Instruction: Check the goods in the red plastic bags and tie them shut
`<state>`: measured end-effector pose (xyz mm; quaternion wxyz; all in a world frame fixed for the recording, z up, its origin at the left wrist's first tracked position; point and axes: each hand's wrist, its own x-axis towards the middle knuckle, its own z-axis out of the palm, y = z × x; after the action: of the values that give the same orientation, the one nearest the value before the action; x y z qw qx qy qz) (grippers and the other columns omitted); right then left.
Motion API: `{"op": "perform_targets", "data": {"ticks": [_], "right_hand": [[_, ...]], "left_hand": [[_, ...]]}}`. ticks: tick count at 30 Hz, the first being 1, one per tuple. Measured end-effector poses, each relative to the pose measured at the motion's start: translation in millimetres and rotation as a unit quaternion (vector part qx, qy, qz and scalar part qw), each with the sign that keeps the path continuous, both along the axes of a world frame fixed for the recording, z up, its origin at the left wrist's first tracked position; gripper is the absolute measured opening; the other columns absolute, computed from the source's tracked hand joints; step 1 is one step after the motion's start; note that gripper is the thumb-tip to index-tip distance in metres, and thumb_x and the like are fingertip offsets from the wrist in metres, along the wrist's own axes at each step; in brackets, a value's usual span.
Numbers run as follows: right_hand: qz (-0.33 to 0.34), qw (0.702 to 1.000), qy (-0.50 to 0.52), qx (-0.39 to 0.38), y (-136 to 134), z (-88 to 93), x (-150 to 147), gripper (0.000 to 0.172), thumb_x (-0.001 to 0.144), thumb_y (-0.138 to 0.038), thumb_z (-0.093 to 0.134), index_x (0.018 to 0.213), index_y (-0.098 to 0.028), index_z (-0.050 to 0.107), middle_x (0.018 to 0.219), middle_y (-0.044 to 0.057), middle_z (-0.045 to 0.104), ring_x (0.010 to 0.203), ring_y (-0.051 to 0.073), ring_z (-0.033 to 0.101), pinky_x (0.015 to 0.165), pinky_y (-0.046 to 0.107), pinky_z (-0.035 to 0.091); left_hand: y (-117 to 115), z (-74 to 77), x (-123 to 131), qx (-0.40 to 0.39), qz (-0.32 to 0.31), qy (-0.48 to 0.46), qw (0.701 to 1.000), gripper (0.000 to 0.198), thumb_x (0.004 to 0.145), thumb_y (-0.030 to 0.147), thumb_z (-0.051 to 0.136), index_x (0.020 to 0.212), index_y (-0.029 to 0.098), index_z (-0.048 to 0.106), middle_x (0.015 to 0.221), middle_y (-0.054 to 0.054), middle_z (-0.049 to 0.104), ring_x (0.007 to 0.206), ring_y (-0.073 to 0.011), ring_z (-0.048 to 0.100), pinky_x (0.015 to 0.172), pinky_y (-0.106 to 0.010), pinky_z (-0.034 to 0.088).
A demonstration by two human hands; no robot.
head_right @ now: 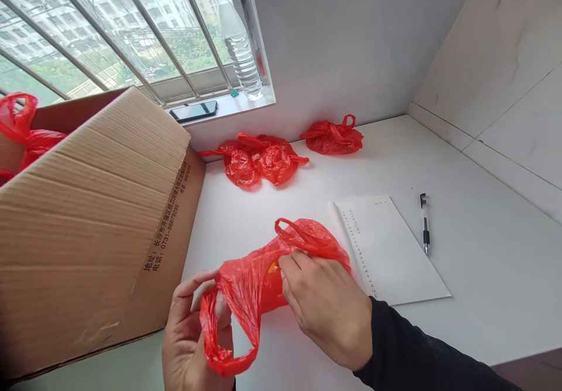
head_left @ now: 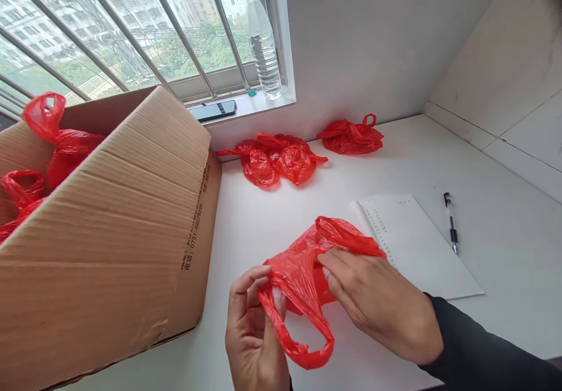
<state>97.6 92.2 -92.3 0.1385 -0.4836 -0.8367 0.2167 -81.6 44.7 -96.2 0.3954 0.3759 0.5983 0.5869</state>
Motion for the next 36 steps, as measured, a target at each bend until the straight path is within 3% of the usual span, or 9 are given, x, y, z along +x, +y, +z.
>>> {"op": "perform_targets", "data": {"ticks": [4, 8, 13, 16, 20, 22, 28, 30, 36], "right_hand": [[0.008, 0.988, -0.142, -0.068, 10.9, 1.7, 4.7, 0.025, 0.097, -0.014, 0.036, 0.082, -0.022, 0.055, 0.07, 0.001, 0.064, 0.056, 0.02, 0.058, 0.049, 0.036, 0.031], [0.053, 0.973, -0.205, -0.097, 25.3, 3.2, 1.8, 0.015, 0.095, -0.013, 0.045, 0.094, -0.019, 0.059, 0.074, 0.003, 0.069, 0.062, 0.021, 0.063, 0.049, 0.034, 0.026], [0.035, 0.968, -0.226, -0.101, 42.9, -7.6, -11.1, 0.019, 0.087, -0.014, 0.059, 0.106, -0.012, 0.061, 0.081, 0.01, 0.073, 0.07, 0.027, 0.068, 0.05, 0.033, 0.026], [0.013, 0.97, -0.228, -0.088, 48.1, -15.0, -12.2, 0.015, 0.091, -0.014, 0.054, 0.105, -0.012, 0.061, 0.085, 0.012, 0.072, 0.072, 0.027, 0.069, 0.051, 0.034, 0.026], [-0.018, 0.975, -0.215, -0.061, 47.4, -15.8, -5.9, 0.016, 0.097, -0.014, 0.045, 0.096, -0.017, 0.061, 0.088, 0.009, 0.071, 0.075, 0.025, 0.068, 0.053, 0.034, 0.026], [-0.033, 0.976, -0.21, -0.053, 46.5, -11.8, -4.3, 0.018, 0.097, -0.014, 0.043, 0.093, -0.018, 0.061, 0.089, 0.008, 0.07, 0.076, 0.025, 0.068, 0.053, 0.034, 0.027], [-0.061, 0.975, -0.202, -0.063, 46.0, -2.0, -9.4, 0.024, 0.094, -0.006, 0.043, 0.084, -0.017, 0.063, 0.076, 0.009, 0.07, 0.068, 0.025, 0.069, 0.05, 0.033, 0.029], [-0.056, 0.978, -0.189, -0.062, 45.6, -3.2, -11.4, 0.025, 0.094, -0.007, 0.043, 0.083, -0.017, 0.063, 0.079, 0.009, 0.071, 0.071, 0.025, 0.069, 0.052, 0.033, 0.033], [-0.023, 0.989, -0.136, -0.06, 43.1, -9.3, -14.3, 0.025, 0.094, -0.006, 0.043, 0.108, -0.018, 0.061, 0.102, 0.007, 0.071, 0.091, 0.023, 0.068, 0.067, 0.032, 0.048]], "left_hand": [[-1.5, 1.2, 7.5, -0.029, 0.027, -0.079, 0.996, 0.043, 0.079, 0.043, 0.077, 0.118, 0.032, 0.063, 0.094, -0.002, 0.067, 0.081, -0.0162, 0.065, 0.074, -0.025, 0.056], [-4.0, 7.1, 21.1, 0.005, -0.003, -0.064, 0.998, 0.019, 0.08, 0.041, 0.073, 0.086, 0.024, 0.067, 0.085, -0.001, 0.061, 0.076, -0.0146, 0.057, 0.069, -0.022, 0.049], [-4.4, 12.2, 30.1, -0.034, -0.046, 0.012, 0.998, 0.039, 0.078, 0.036, 0.075, 0.065, 0.021, 0.042, 0.066, 0.004, 0.037, 0.061, -0.0113, 0.034, 0.055, -0.021, 0.035], [-1.4, 10.9, 24.2, -0.014, -0.041, 0.062, 0.997, 0.036, 0.087, 0.037, 0.068, 0.062, 0.019, 0.05, 0.069, 0.001, 0.042, 0.064, -0.0122, 0.038, 0.057, -0.021, 0.039], [3.3, 10.9, 9.6, 0.064, 0.017, 0.071, 0.995, 0.022, 0.088, 0.036, 0.067, 0.071, 0.023, 0.071, 0.097, -0.005, 0.054, 0.089, -0.0175, 0.053, 0.068, -0.021, 0.052], [4.6, 15.0, 4.4, 0.082, 0.04, 0.062, 0.994, 0.016, 0.084, 0.034, 0.071, 0.072, 0.024, 0.074, 0.098, -0.005, 0.054, 0.095, -0.0181, 0.053, 0.069, -0.02, 0.053], [6.8, 35.9, 2.2, 0.083, -0.03, -0.033, 0.996, 0.016, 0.08, 0.035, 0.073, 0.072, 0.023, 0.08, 0.086, -0.005, 0.062, 0.082, -0.0191, 0.061, 0.068, -0.027, 0.058], [8.3, 39.3, 4.2, 0.104, -0.002, -0.038, 0.994, 0.009, 0.078, 0.032, 0.076, 0.082, 0.027, 0.082, 0.081, -0.004, 0.064, 0.079, -0.0169, 0.061, 0.068, -0.025, 0.057], [9.3, 36.5, 15.4, 0.115, 0.083, -0.015, 0.99, 0.029, 0.077, 0.029, 0.08, 0.106, 0.034, 0.079, 0.067, 0.004, 0.065, 0.061, -0.0076, 0.055, 0.067, -0.018, 0.056]]}}
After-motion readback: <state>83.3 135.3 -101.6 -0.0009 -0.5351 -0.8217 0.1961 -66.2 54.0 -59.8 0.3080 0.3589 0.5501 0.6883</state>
